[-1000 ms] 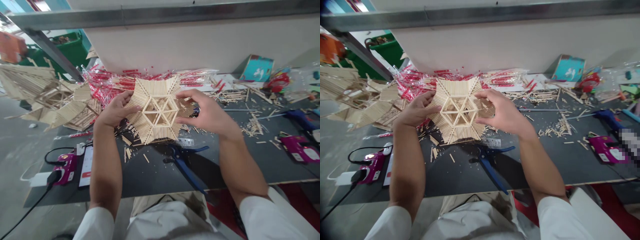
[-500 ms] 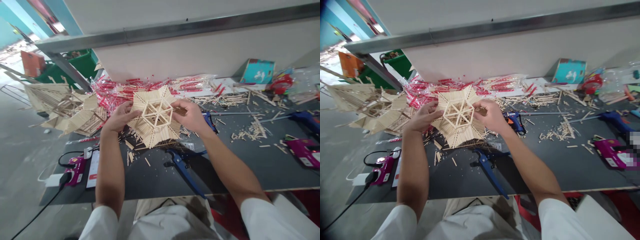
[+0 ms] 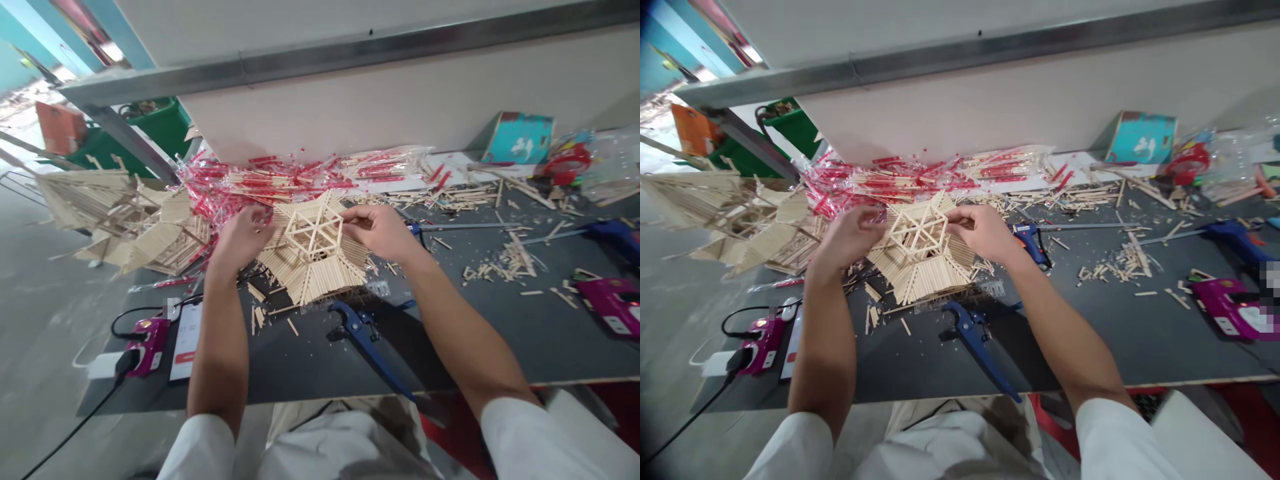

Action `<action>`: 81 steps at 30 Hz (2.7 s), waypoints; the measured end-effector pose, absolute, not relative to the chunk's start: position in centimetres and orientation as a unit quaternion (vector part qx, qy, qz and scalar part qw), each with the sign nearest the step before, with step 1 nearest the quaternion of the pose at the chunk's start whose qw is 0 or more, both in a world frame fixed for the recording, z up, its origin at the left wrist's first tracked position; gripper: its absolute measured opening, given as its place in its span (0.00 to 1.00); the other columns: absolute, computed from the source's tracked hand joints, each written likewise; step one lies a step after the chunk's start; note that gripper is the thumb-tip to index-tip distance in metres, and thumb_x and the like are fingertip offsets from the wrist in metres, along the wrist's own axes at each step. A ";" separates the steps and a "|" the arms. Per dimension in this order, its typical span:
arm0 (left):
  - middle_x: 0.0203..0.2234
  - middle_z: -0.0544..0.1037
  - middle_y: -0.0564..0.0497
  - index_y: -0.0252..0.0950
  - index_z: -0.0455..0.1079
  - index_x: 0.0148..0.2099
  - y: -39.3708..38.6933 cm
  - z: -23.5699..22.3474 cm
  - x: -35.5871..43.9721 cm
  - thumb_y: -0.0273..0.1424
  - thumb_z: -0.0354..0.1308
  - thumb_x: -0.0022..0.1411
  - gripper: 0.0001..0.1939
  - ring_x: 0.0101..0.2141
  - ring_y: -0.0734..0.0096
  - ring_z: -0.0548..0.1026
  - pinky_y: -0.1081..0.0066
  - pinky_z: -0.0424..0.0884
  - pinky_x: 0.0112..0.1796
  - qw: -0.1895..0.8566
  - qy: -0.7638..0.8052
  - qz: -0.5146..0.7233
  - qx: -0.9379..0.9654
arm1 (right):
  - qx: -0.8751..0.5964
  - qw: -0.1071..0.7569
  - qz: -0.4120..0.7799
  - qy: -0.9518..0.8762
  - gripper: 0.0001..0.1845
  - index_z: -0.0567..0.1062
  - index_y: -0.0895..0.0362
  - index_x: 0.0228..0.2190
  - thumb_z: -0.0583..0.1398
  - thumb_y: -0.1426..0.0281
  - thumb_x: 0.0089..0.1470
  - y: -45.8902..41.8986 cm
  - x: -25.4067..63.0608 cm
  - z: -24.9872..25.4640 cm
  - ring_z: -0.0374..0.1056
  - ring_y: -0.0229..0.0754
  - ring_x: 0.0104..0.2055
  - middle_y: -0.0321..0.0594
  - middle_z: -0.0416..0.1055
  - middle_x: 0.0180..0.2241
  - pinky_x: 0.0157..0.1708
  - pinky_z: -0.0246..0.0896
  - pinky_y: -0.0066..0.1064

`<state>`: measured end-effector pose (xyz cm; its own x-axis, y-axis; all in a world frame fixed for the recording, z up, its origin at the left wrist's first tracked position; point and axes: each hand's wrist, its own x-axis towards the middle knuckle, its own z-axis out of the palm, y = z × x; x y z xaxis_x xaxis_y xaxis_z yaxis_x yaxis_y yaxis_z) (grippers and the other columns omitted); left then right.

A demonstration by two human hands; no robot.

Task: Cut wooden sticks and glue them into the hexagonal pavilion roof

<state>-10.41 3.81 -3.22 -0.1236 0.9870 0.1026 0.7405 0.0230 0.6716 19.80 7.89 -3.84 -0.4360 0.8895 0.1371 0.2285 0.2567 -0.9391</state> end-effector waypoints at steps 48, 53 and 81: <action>0.39 0.84 0.43 0.38 0.82 0.41 3.0 1.1 0.1 0.33 0.59 0.67 0.10 0.48 0.54 0.78 0.56 0.74 0.51 0.073 0.555 0.268 0.784 | -0.440 0.340 0.442 -0.704 0.29 0.76 0.55 0.23 0.66 0.42 0.56 8.2 19.7 -2.8 0.51 0.34 0.24 0.32 0.57 0.20 0.25 0.44 0.33; 0.39 0.83 0.43 0.38 0.82 0.40 3.0 1.2 0.1 0.31 0.58 0.68 0.10 0.49 0.52 0.78 0.53 0.73 0.54 0.080 0.552 0.260 0.788 | -0.439 0.351 0.441 -0.699 0.31 0.78 0.56 0.25 0.65 0.40 0.57 8.0 19.3 -2.7 0.52 0.34 0.25 0.33 0.60 0.21 0.24 0.44 0.32; 0.39 0.84 0.45 0.38 0.82 0.41 3.1 0.9 0.5 0.29 0.59 0.68 0.09 0.47 0.54 0.79 0.54 0.73 0.54 0.066 0.542 0.262 0.796 | -0.475 0.375 0.287 -0.743 0.17 0.63 0.53 0.24 0.56 0.66 0.66 7.5 19.4 -2.2 0.57 0.38 0.27 0.35 0.65 0.24 0.30 0.49 0.36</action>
<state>0.47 3.05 0.88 0.2766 0.8969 0.3449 0.8279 -0.4047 0.3884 19.40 7.46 -2.23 -0.2671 0.9208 0.2841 0.4914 0.3838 -0.7818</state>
